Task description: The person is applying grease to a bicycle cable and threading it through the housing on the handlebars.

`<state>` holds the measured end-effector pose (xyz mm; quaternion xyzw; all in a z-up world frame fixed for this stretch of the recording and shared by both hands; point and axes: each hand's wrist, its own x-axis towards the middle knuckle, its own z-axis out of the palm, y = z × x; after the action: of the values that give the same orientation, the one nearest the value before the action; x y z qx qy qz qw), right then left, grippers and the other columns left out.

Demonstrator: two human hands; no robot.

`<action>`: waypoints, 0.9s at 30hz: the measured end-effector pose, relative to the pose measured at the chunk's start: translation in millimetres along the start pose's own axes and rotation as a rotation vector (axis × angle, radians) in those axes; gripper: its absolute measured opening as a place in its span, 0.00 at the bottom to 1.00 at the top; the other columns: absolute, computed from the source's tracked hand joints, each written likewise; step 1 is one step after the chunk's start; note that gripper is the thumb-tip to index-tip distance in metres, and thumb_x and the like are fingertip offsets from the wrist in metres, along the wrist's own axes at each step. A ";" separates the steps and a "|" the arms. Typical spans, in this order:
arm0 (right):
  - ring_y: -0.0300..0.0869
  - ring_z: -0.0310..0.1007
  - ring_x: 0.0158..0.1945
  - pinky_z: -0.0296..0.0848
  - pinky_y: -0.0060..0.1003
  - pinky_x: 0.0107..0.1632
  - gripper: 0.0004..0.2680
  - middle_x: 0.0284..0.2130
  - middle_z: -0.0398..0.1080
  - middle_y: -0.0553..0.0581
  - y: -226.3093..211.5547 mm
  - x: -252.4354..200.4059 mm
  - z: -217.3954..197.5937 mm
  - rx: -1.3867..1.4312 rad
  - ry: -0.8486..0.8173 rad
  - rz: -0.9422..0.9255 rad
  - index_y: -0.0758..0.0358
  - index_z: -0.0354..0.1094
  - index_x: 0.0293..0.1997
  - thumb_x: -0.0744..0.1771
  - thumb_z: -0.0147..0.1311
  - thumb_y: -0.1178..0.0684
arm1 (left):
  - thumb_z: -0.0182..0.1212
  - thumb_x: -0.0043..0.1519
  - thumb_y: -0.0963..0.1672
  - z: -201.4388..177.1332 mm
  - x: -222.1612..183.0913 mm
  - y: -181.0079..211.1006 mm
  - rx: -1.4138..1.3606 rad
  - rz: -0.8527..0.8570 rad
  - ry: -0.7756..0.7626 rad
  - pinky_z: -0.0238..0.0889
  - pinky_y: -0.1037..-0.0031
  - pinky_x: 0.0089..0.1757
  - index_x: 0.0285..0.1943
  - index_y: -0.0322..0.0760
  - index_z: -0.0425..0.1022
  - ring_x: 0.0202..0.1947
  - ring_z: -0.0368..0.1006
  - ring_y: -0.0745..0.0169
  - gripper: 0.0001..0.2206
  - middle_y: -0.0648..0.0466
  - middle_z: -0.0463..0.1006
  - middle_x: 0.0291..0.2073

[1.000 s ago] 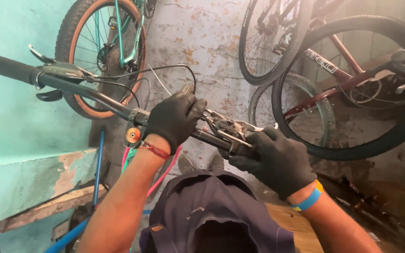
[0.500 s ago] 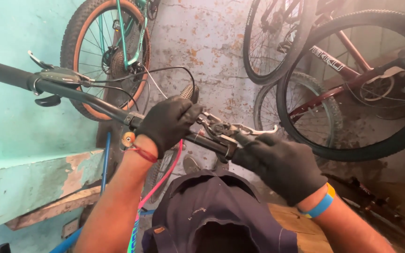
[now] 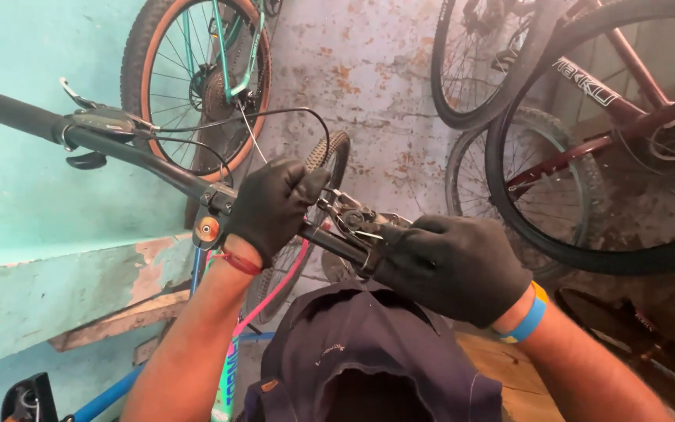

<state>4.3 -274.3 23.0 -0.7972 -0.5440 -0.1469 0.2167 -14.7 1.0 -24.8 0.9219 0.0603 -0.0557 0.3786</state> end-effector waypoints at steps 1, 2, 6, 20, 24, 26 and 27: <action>0.40 0.68 0.27 0.55 0.33 0.19 0.09 0.25 0.68 0.42 -0.5 1.0 0.7 0.002 0.000 0.002 0.41 0.71 0.27 0.70 0.60 0.48 | 0.55 0.70 0.53 -0.1 -0.8 0.5 0.001 -0.002 -0.002 0.50 0.62 0.30 0.22 0.40 0.54 0.24 0.56 0.60 0.25 0.55 0.60 0.21; 0.39 0.71 0.27 0.59 0.37 0.18 0.07 0.26 0.71 0.43 -0.4 1.5 1.0 0.071 -0.001 0.086 0.45 0.73 0.30 0.69 0.61 0.47 | 0.55 0.70 0.53 0.1 -1.3 1.6 -0.003 0.010 0.017 0.49 0.63 0.30 0.21 0.41 0.53 0.23 0.54 0.60 0.25 0.55 0.58 0.20; 0.40 0.74 0.25 0.62 0.43 0.18 0.08 0.18 0.69 0.44 -0.8 5.4 -1.3 0.190 -0.089 0.280 0.44 0.75 0.27 0.66 0.61 0.43 | 0.57 0.65 0.53 1.5 -7.1 11.9 -0.003 -0.034 0.102 0.60 0.66 0.32 0.15 0.43 0.51 0.18 0.53 0.61 0.27 0.57 0.56 0.15; 0.34 0.66 0.24 0.67 0.32 0.32 0.07 0.20 0.73 0.45 18.3 -5.4 11.3 0.645 -0.462 0.854 0.41 0.83 0.44 0.65 0.61 0.47 | 0.61 0.68 0.51 19.0 -4.1 -5.3 0.046 0.006 0.255 0.49 0.60 0.29 0.17 0.42 0.53 0.22 0.56 0.56 0.27 0.54 0.58 0.16; 0.34 0.58 0.21 0.67 0.32 0.32 0.06 0.15 0.70 0.48 7.9 -13.6 18.8 0.631 -0.385 0.912 0.43 0.83 0.43 0.65 0.61 0.48 | 0.60 0.68 0.52 21.8 -7.9 -6.0 0.035 0.014 0.337 0.46 0.60 0.28 0.19 0.42 0.50 0.22 0.52 0.58 0.27 0.55 0.55 0.17; 0.38 0.63 0.19 0.62 0.37 0.22 0.07 0.17 0.69 0.48 0.8 -3.5 5.4 0.360 -0.269 0.572 0.46 0.79 0.44 0.67 0.59 0.43 | 0.61 0.68 0.51 22.2 -8.5 -4.7 0.023 0.034 0.344 0.47 0.61 0.28 0.19 0.42 0.50 0.22 0.53 0.58 0.27 0.55 0.56 0.17; 0.41 0.68 0.17 0.57 0.42 0.12 0.11 0.19 0.67 0.49 -2.8 2.4 -1.0 0.094 -0.153 0.227 0.50 0.75 0.45 0.68 0.57 0.38 | 0.61 0.67 0.50 21.3 -8.6 -4.3 0.013 0.055 0.352 0.48 0.61 0.28 0.19 0.42 0.51 0.22 0.53 0.58 0.27 0.55 0.56 0.17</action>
<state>2.6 -272.0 25.4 -0.8515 -0.4714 -0.0345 0.2272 -25.1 -11.6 -41.6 0.9212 0.1002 0.1163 0.3576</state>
